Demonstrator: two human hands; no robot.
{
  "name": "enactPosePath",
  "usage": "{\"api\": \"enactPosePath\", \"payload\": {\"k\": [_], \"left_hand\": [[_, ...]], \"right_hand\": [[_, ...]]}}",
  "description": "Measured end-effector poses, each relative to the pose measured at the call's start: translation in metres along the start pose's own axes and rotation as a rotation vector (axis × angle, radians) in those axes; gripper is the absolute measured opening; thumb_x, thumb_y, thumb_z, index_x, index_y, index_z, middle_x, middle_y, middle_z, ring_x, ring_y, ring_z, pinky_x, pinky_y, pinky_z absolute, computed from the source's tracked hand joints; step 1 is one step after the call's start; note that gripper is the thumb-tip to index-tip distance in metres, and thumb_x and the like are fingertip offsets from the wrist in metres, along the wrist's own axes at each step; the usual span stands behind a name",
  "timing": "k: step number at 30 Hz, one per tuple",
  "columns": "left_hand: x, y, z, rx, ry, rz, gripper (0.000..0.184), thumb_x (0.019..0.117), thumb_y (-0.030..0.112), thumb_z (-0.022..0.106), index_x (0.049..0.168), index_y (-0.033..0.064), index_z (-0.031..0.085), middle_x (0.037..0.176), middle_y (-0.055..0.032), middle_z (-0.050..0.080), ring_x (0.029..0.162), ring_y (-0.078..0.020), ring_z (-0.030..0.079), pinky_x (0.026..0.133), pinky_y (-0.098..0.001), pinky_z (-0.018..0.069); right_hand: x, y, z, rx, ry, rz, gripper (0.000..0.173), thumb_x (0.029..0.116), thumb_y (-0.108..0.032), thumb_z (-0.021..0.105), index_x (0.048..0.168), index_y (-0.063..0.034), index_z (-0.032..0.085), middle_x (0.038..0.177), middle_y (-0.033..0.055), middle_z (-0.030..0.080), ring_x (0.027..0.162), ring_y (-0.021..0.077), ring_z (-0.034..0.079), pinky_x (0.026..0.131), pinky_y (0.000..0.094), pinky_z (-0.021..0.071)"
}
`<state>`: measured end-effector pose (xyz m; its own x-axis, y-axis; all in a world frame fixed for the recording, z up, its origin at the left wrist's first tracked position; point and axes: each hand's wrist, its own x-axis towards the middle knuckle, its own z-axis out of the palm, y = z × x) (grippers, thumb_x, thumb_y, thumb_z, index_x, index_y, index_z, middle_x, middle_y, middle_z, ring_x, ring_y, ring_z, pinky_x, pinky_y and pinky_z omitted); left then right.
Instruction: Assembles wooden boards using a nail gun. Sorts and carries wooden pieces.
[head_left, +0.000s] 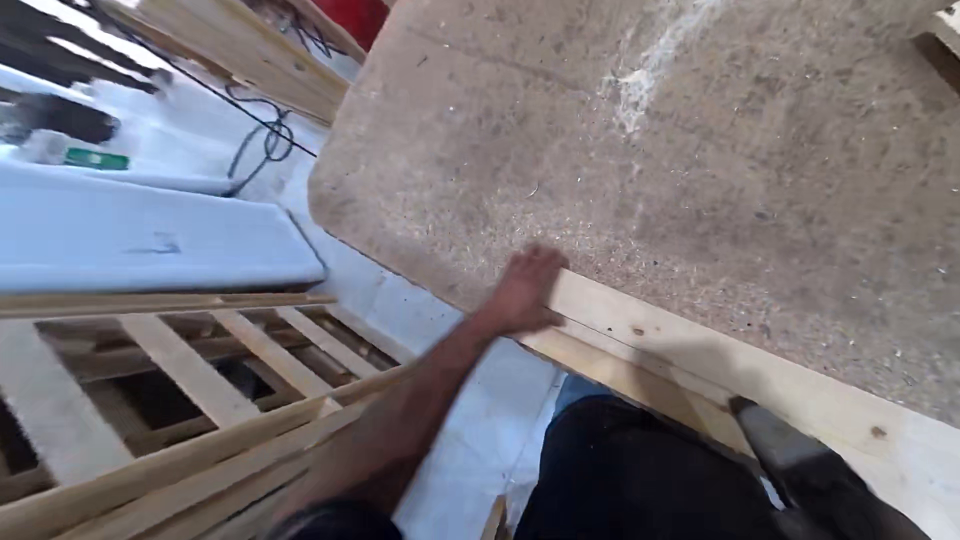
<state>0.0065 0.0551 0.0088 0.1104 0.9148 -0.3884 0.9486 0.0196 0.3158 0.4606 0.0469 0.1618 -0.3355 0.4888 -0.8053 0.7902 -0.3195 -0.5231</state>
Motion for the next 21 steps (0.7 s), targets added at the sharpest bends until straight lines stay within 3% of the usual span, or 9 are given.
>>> {"api": "enactPosePath", "payload": {"k": [1, 3, 5, 8, 10, 14, 21], "left_hand": [[-0.003, -0.035, -0.012, 0.031, -0.056, -0.018, 0.116, 0.0657, 0.066, 0.086, 0.160, 0.0198, 0.037, 0.168, -0.0061, 0.030, 0.156, -0.0371, 0.019, 0.122, -0.0661, 0.0195], [-0.005, -0.079, -0.026, 0.060, -0.120, 0.024, 0.125, 0.0576, 0.067, 0.089, 0.161, 0.0214, 0.036, 0.169, -0.0067, 0.027, 0.156, -0.0383, 0.018, 0.122, -0.0664, 0.0182], [0.002, -0.099, -0.032, 0.101, -0.195, 0.080, 0.132, 0.0537, 0.071, 0.089, 0.162, 0.0236, 0.030, 0.172, -0.0070, 0.019, 0.158, -0.0386, 0.013, 0.123, -0.0651, 0.0152], [0.013, -0.108, -0.034, 0.101, -0.268, 0.107, 0.139, 0.0507, 0.070, 0.091, 0.164, 0.0272, 0.024, 0.174, -0.0050, 0.009, 0.159, -0.0379, 0.004, 0.125, -0.0644, 0.0101], [0.015, -0.113, -0.029, 0.042, -0.267, 0.111, 0.133, 0.0499, 0.067, 0.093, 0.162, 0.0301, 0.031, 0.174, -0.0031, 0.009, 0.159, -0.0380, 0.001, 0.124, -0.0670, 0.0068], [0.016, -0.118, -0.023, -0.048, -0.212, 0.175, 0.115, 0.0545, 0.056, 0.096, 0.154, 0.0266, 0.046, 0.171, 0.0066, 0.024, 0.158, -0.0409, 0.004, 0.120, -0.0739, 0.0054], [0.016, -0.125, -0.020, -0.070, -0.101, 0.295, 0.083, 0.0717, 0.024, 0.085, 0.148, 0.0194, 0.054, 0.165, 0.0022, 0.038, 0.155, -0.0465, 0.016, 0.114, -0.0807, 0.0129]], "right_hand": [[0.017, -0.031, 0.012, -0.102, -0.031, 0.012, 0.066, 0.0901, -0.052, 0.075, 0.128, 0.0003, 0.064, 0.110, 0.0198, 0.072, 0.104, 0.0330, 0.070, 0.093, 0.0595, 0.0550], [0.048, -0.088, 0.041, -0.279, -0.084, 0.043, 0.068, 0.0851, -0.063, 0.073, 0.127, -0.0097, 0.065, 0.099, 0.0135, 0.074, 0.094, 0.0323, 0.072, 0.082, 0.0607, 0.0576], [0.075, -0.137, 0.070, -0.421, -0.126, 0.028, 0.065, 0.0838, -0.064, 0.071, 0.124, -0.0137, 0.063, 0.097, 0.0099, 0.072, 0.092, 0.0300, 0.072, 0.078, 0.0572, 0.0587], [0.110, -0.200, 0.102, -0.530, -0.236, 0.016, 0.058, 0.0893, -0.060, 0.064, 0.121, -0.0115, 0.060, 0.099, 0.0122, 0.070, 0.094, 0.0333, 0.071, 0.078, 0.0587, 0.0571], [0.128, -0.227, 0.119, -0.557, -0.276, 0.031, 0.057, 0.0923, -0.062, 0.059, 0.120, -0.0116, 0.059, 0.098, 0.0111, 0.070, 0.094, 0.0322, 0.071, 0.079, 0.0570, 0.0573], [0.157, -0.259, 0.145, -0.582, -0.348, 0.042, 0.054, 0.0947, -0.057, 0.059, 0.124, -0.0109, 0.057, 0.099, 0.0120, 0.070, 0.095, 0.0334, 0.071, 0.078, 0.0560, 0.0572], [0.191, -0.280, 0.169, -0.582, -0.416, 0.063, 0.049, 0.0971, -0.050, 0.057, 0.127, -0.0104, 0.054, 0.100, 0.0129, 0.070, 0.095, 0.0342, 0.071, 0.076, 0.0557, 0.0572]]}}
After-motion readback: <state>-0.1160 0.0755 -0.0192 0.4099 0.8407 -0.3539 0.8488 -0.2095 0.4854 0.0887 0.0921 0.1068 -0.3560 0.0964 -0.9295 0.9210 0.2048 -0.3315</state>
